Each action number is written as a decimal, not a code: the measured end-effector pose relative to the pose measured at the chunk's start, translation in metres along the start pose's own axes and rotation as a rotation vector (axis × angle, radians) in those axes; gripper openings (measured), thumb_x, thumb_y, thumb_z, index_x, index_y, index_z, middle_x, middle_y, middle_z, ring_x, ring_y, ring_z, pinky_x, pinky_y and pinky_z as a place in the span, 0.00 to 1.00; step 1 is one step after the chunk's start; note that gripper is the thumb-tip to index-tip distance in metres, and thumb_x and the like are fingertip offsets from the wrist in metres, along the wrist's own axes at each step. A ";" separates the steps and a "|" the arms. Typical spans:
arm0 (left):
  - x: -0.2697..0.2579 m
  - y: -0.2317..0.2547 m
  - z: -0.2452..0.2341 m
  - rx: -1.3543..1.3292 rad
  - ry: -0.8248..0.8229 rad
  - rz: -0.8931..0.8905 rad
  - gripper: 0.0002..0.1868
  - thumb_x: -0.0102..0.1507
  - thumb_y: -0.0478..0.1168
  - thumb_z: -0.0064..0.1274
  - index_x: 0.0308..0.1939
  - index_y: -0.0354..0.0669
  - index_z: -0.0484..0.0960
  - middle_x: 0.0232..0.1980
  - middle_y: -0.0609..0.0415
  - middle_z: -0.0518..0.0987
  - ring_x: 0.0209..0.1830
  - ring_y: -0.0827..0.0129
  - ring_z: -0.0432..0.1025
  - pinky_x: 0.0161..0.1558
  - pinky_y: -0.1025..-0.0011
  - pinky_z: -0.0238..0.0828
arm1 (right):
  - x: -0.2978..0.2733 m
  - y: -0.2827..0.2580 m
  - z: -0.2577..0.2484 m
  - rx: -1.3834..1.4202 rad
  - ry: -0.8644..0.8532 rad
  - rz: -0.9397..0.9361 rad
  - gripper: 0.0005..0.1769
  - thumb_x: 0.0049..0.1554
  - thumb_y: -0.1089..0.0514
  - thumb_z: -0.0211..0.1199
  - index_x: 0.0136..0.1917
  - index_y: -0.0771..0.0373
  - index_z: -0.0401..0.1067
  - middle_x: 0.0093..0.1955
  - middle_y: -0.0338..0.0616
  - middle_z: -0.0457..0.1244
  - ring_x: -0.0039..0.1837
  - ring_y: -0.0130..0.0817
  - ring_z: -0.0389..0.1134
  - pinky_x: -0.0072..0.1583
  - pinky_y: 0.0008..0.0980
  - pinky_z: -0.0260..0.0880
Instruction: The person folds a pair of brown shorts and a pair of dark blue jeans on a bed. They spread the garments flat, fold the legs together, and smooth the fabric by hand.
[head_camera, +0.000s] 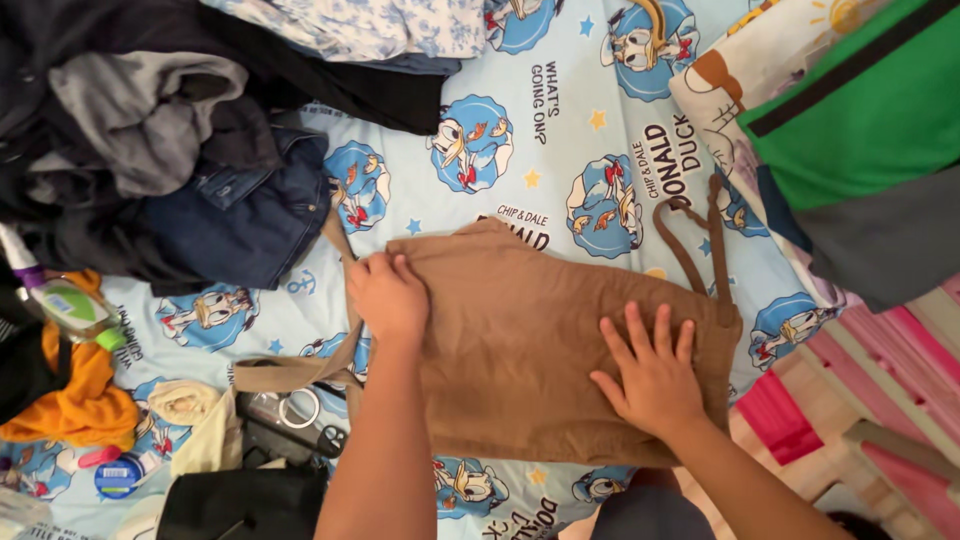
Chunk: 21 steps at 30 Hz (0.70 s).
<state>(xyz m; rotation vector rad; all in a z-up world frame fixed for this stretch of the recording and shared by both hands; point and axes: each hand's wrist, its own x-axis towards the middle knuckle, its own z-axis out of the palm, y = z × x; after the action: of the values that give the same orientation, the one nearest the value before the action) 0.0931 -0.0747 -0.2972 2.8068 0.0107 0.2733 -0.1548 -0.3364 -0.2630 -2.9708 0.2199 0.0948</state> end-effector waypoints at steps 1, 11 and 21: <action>0.002 -0.006 0.003 -0.022 -0.026 -0.014 0.10 0.66 0.43 0.54 0.43 0.39 0.80 0.48 0.39 0.77 0.49 0.40 0.73 0.51 0.49 0.69 | -0.002 0.001 0.005 -0.021 -0.043 -0.009 0.44 0.50 0.30 0.57 0.75 0.48 0.59 0.81 0.56 0.46 0.78 0.73 0.46 0.72 0.78 0.40; 0.006 -0.010 -0.024 -0.115 -0.315 -0.256 0.29 0.63 0.59 0.58 0.44 0.32 0.79 0.47 0.33 0.75 0.46 0.38 0.72 0.48 0.49 0.68 | -0.006 0.010 0.018 0.039 -0.089 -0.022 0.43 0.50 0.30 0.57 0.75 0.42 0.58 0.81 0.57 0.46 0.77 0.74 0.45 0.70 0.81 0.40; -0.028 -0.045 -0.029 0.048 -0.313 -0.176 0.27 0.71 0.56 0.46 0.33 0.35 0.81 0.42 0.36 0.78 0.45 0.38 0.72 0.47 0.45 0.67 | -0.003 0.013 0.020 0.065 -0.090 -0.079 0.51 0.43 0.20 0.55 0.75 0.39 0.56 0.81 0.64 0.41 0.77 0.79 0.40 0.69 0.82 0.34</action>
<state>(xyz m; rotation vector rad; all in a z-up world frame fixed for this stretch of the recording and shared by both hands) 0.0615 -0.0239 -0.2892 2.8407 0.1939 -0.2105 -0.1613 -0.3456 -0.2850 -2.8975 0.0923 0.2065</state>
